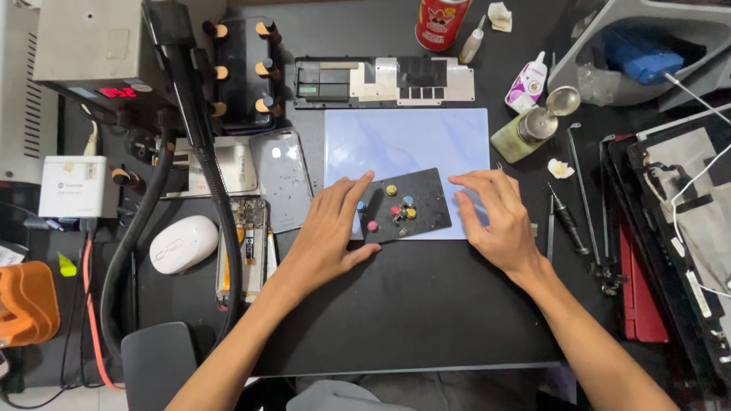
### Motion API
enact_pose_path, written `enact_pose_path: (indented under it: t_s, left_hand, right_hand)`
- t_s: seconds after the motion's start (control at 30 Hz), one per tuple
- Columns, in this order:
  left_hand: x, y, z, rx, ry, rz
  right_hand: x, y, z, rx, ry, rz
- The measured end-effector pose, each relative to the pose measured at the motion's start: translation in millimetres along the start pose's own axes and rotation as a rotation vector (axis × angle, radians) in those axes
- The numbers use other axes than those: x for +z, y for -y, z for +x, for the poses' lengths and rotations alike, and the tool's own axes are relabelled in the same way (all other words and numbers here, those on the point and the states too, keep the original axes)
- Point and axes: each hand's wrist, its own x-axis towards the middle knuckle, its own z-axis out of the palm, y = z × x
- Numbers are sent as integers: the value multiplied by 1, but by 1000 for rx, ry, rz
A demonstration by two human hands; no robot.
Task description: The person heats small components on a board using a heat gun and picks them up with tweezers, then positions a smartphone under the heat gun.
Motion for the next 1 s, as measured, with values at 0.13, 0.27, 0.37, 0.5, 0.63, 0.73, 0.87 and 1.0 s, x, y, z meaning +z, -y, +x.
enact_pose_path:
  t_s: [0.13,0.27,0.37,0.5,0.63,0.73,0.87,1.0]
  left_hand:
    - [-1,0,0,-8,9,-10]
    - [-1,-2,-1,7,-20,-3]
    - [-1,-1,-1,17,-16,-5]
    - [1,-2,0,-11,-2,-35]
    - [0,3,4,-21,13,-98]
    - [-1,5,3,-20,27,-154]
    - [-8,3,2,-22,49,-226]
    - [-15,3,1,-9,60,-248]
  right_hand:
    - [2,1,-3,-6,18,0]
    - [3,5,-2,-10,30,8]
    - [4,4,-4,-18,41,8]
    - [5,9,-1,-61,91,7]
    - [3,20,13,-171,262,-16]
    - [4,22,24,-221,379,-82]
    - [0,15,35,-183,517,-14]
    - [0,14,42,-131,618,-35]
